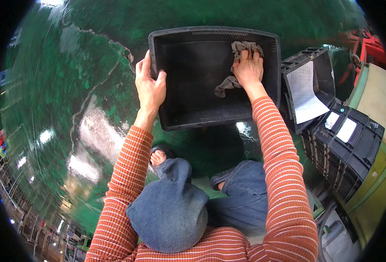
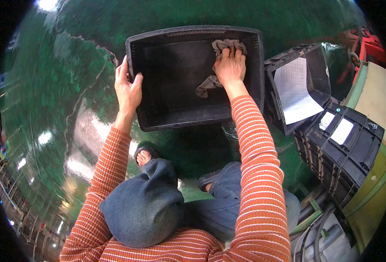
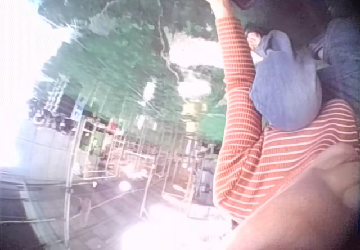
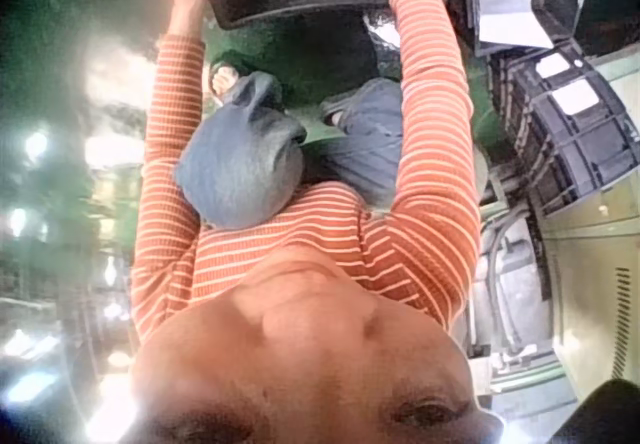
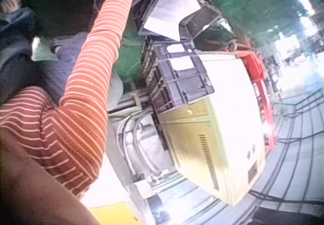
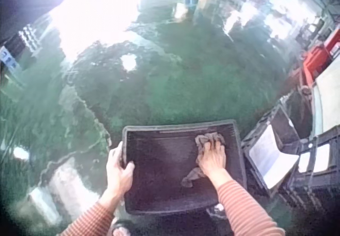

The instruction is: The person wipes a large white board and a green table with a cloth, then washes the cloth in a bucket. They return to the workshop and wipe the inside of several black plastic crates with the damp cloth.

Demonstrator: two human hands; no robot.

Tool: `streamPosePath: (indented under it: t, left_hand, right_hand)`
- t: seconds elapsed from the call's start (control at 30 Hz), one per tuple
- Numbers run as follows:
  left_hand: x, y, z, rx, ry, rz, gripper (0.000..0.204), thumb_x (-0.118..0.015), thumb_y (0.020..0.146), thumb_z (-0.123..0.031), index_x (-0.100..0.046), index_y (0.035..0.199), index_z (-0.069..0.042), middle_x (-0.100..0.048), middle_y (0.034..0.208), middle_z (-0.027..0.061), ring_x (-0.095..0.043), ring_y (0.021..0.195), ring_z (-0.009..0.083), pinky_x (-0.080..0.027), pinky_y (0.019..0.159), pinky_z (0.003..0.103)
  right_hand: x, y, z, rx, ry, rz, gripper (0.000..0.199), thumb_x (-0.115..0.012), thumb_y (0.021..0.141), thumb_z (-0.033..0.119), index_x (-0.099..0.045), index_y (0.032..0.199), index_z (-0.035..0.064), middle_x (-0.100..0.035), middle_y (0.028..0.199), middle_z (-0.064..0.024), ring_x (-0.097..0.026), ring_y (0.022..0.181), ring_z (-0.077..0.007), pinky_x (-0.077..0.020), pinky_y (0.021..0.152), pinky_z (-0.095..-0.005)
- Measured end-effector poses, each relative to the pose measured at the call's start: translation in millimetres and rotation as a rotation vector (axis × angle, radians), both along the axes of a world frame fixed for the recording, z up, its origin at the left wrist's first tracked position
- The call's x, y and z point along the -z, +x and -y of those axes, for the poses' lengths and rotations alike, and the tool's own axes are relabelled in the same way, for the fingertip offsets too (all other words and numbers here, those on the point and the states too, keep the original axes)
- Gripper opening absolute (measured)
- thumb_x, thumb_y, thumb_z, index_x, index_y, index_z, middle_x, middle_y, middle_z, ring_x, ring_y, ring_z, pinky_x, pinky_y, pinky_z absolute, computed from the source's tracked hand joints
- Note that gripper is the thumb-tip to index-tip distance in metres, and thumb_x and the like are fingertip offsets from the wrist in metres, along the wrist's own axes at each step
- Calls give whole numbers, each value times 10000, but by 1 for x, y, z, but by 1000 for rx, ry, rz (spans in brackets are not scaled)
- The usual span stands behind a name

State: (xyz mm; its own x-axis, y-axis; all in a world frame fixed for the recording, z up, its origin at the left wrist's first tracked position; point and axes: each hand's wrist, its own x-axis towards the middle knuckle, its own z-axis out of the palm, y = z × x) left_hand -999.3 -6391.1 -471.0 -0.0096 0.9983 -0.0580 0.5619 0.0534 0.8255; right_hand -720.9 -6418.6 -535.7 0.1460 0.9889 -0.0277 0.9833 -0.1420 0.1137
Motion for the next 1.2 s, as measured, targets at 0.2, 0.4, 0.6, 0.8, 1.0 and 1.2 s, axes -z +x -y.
streamPosePath:
  t: [0.2,0.4,0.6,0.8,1.0,1.2]
  left_hand:
    - [1,-4,0,-3,29,-21,535,-560,706,-24,-466,1233,-53,-487,1059,118,-544,874,226,-460,735,306]
    - [1,6,0,-67,-5,-6,525,-578,708,-21,-477,1222,-62,-461,1061,121,-531,908,236,-453,779,322]
    - [2,1,3,-113,21,-15,537,-600,699,-47,-497,1223,-109,-477,1030,88,-511,840,171,-438,765,302]
    - [10,2,2,-106,49,-9,542,-613,692,-66,-510,1221,-128,-480,1016,77,-499,790,165,-447,738,295]
    - [6,-1,-4,-69,47,-3,548,-618,688,-73,-512,1222,-134,-488,1044,81,-512,835,174,-448,756,287]
    - [10,0,-6,-56,72,32,542,-630,681,-77,-521,1210,-131,-497,1020,94,-510,835,179,-444,738,279]
  right_hand:
    - [-5,12,-8,-66,-112,217,237,-520,777,220,-502,968,81,-607,971,-91,-447,1018,-208,-277,872,-357]
    - [-9,13,5,-146,-197,340,177,-475,791,162,-510,930,59,-620,814,-99,-499,932,-204,-296,843,-332]
    - [-39,-2,61,-178,-527,145,267,-493,752,174,-509,946,-9,-634,764,-144,-574,852,-241,-326,826,-353]
    - [-59,-25,53,113,-893,1,406,-457,763,166,-470,1097,-65,-654,914,-179,-628,912,-281,-235,989,-417]
    - [-59,-88,42,-61,-967,-111,401,-443,782,168,-487,1103,-69,-646,971,-169,-630,917,-248,-274,945,-409]
    - [-46,-177,16,-160,-794,-540,528,-480,748,164,-424,1229,-46,-614,1039,-193,-594,975,-304,-357,924,-444]
